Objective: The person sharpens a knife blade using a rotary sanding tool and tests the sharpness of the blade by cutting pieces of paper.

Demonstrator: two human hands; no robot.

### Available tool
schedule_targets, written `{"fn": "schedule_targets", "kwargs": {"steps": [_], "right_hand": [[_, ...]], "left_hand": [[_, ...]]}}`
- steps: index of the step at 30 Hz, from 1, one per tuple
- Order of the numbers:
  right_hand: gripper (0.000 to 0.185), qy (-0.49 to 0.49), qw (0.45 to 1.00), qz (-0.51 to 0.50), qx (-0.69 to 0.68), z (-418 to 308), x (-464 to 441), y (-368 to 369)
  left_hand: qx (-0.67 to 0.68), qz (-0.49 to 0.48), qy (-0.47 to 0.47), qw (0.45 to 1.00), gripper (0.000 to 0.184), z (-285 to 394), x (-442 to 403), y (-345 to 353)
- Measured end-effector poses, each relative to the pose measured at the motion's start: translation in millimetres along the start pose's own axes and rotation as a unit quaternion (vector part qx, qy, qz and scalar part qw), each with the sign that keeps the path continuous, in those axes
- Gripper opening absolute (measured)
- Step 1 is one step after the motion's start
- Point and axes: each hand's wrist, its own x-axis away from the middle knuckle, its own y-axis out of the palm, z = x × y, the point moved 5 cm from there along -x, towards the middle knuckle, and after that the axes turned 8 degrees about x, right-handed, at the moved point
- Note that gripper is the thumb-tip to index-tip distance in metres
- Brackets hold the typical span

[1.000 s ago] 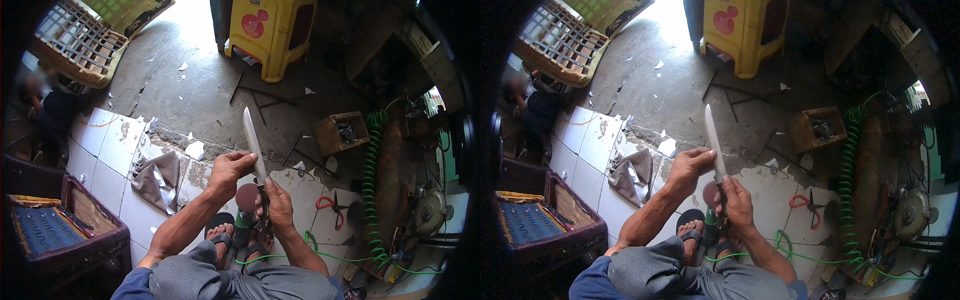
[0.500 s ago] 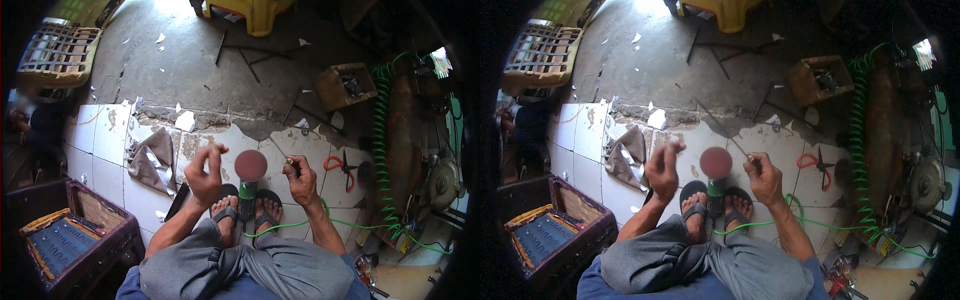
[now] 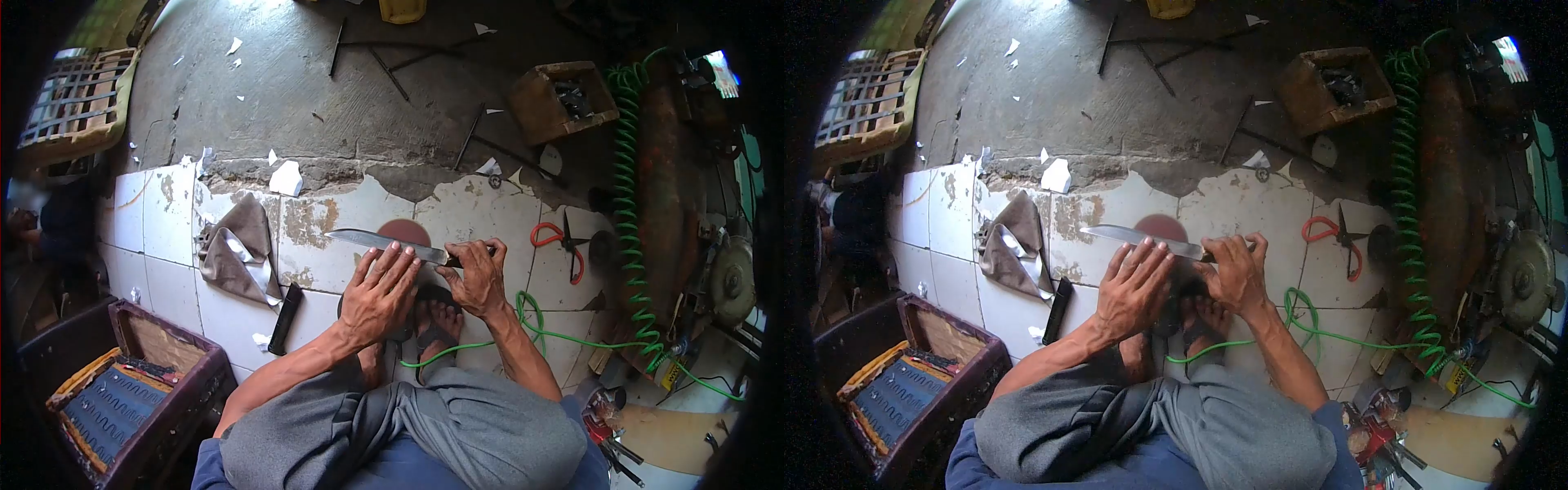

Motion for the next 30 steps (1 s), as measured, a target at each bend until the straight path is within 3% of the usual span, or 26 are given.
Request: {"fn": "schedule_targets", "kwargs": {"steps": [30], "right_hand": [[0.047,-0.007,1.0,-0.01,0.022,7.5,2.2,2.1]], "left_hand": [[-0.021,-0.045,-0.031,0.998,0.054,-5.6,6.4,20.7]]}}
